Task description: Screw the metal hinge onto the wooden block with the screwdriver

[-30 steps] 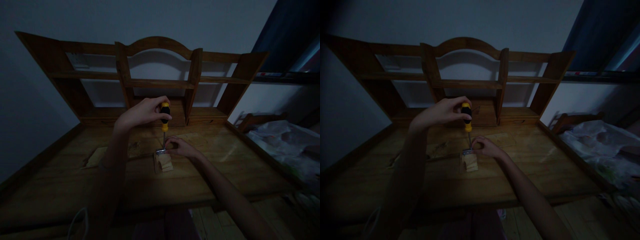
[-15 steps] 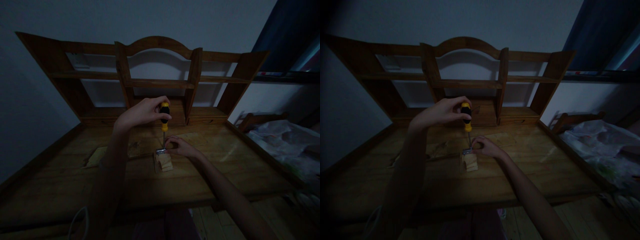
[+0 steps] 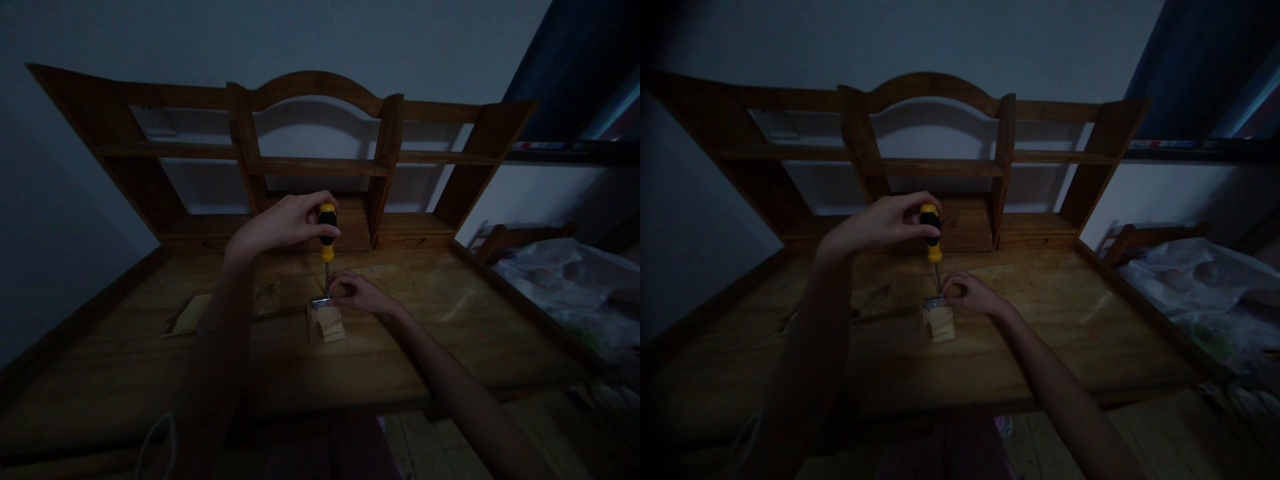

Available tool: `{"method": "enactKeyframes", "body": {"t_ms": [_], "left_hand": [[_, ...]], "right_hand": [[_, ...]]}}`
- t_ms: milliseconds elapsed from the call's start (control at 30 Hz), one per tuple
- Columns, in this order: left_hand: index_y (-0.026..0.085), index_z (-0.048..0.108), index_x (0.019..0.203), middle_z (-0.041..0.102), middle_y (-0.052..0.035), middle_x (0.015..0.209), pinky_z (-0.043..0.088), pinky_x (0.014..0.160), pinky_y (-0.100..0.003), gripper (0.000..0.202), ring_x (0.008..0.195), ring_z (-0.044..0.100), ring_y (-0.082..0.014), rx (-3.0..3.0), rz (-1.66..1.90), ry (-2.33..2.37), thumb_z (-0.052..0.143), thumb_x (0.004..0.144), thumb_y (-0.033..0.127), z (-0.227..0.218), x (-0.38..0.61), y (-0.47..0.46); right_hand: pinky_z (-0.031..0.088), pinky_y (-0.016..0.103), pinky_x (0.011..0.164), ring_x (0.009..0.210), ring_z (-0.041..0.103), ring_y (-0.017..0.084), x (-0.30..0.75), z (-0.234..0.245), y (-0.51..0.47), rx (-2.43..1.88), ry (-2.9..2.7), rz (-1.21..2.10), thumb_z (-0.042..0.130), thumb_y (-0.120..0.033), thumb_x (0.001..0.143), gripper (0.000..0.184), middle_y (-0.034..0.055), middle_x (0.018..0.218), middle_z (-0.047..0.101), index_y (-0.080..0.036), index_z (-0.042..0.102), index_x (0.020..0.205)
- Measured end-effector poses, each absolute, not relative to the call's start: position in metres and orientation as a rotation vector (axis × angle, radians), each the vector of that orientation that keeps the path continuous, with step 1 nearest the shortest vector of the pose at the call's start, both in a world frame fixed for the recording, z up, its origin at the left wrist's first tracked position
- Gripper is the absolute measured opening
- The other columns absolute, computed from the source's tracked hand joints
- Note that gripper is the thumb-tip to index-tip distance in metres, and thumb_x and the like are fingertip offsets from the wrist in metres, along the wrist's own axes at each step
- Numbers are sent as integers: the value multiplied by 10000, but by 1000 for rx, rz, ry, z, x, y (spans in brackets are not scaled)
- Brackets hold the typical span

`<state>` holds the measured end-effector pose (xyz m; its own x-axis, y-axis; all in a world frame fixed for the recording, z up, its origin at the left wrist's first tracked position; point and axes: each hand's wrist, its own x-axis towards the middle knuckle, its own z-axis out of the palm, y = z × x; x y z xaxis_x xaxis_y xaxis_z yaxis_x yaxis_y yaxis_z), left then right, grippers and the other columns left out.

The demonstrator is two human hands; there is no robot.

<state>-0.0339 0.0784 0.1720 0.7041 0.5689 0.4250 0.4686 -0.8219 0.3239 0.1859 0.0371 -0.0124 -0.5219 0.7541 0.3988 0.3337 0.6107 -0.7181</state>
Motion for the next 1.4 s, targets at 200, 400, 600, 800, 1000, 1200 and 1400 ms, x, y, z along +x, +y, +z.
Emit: {"method": "enactKeyframes", "body": {"t_ms": [200, 400, 600, 800, 1000, 1200, 1400], "left_hand": [[235, 600, 1110, 611, 27, 766, 369, 622, -238, 429, 659, 553, -132, 2712, 805, 852, 664, 800, 525, 175, -36, 74], [232, 593, 1107, 611, 26, 765, 372, 619, -236, 400, 655, 549, -130, 2703, 790, 817, 651, 812, 495, 174, -35, 76], [224, 595, 1094, 613, 19, 775, 370, 615, -232, 396, 658, 542, -129, 2714, 776, 812, 651, 813, 497, 171, -33, 79], [224, 594, 1101, 611, 20, 787, 376, 618, -227, 419, 671, 552, -129, 2723, 778, 820, 641, 815, 528, 170, -34, 79], [230, 600, 1091, 601, 31, 766, 371, 610, -227, 439, 658, 549, -129, 2722, 780, 832, 665, 794, 546, 170, -33, 80], [226, 590, 1116, 615, 25, 779, 371, 622, -233, 415, 663, 555, -130, 2731, 802, 831, 649, 818, 508, 176, -37, 72], [226, 590, 1107, 609, 24, 786, 374, 629, -236, 397, 674, 556, -130, 2740, 800, 800, 652, 820, 493, 178, -35, 67]], "right_hand": [[456, 364, 1001, 1074, 615, 205, 186, -15, 38, -848, -2108, 725, 786, -343, 789, 216, 42, 1103, 667, -222, 682, 935], [457, 374, 1002, 1069, 612, 203, 186, -16, 38, -858, -2108, 733, 784, -337, 792, 214, 41, 1119, 663, -226, 682, 944], [469, 365, 981, 1041, 620, 195, 186, -15, 38, -819, -2111, 741, 778, -336, 802, 205, 34, 1069, 668, -226, 690, 952], [465, 368, 988, 1051, 620, 199, 185, -13, 37, -831, -2123, 723, 771, -350, 807, 206, 38, 1064, 671, -220, 692, 945], [462, 371, 993, 1060, 615, 202, 184, -11, 35, -821, -2120, 724, 778, -339, 801, 208, 45, 1090, 669, -218, 691, 946], [461, 372, 992, 1049, 616, 198, 184, -12, 37, -844, -2115, 732, 782, -342, 797, 206, 33, 1044, 668, -225, 689, 938], [454, 378, 1005, 1069, 609, 202, 184, -13, 37, -853, -2109, 714, 788, -339, 788, 209, 32, 1031, 661, -228, 684, 931]]}}
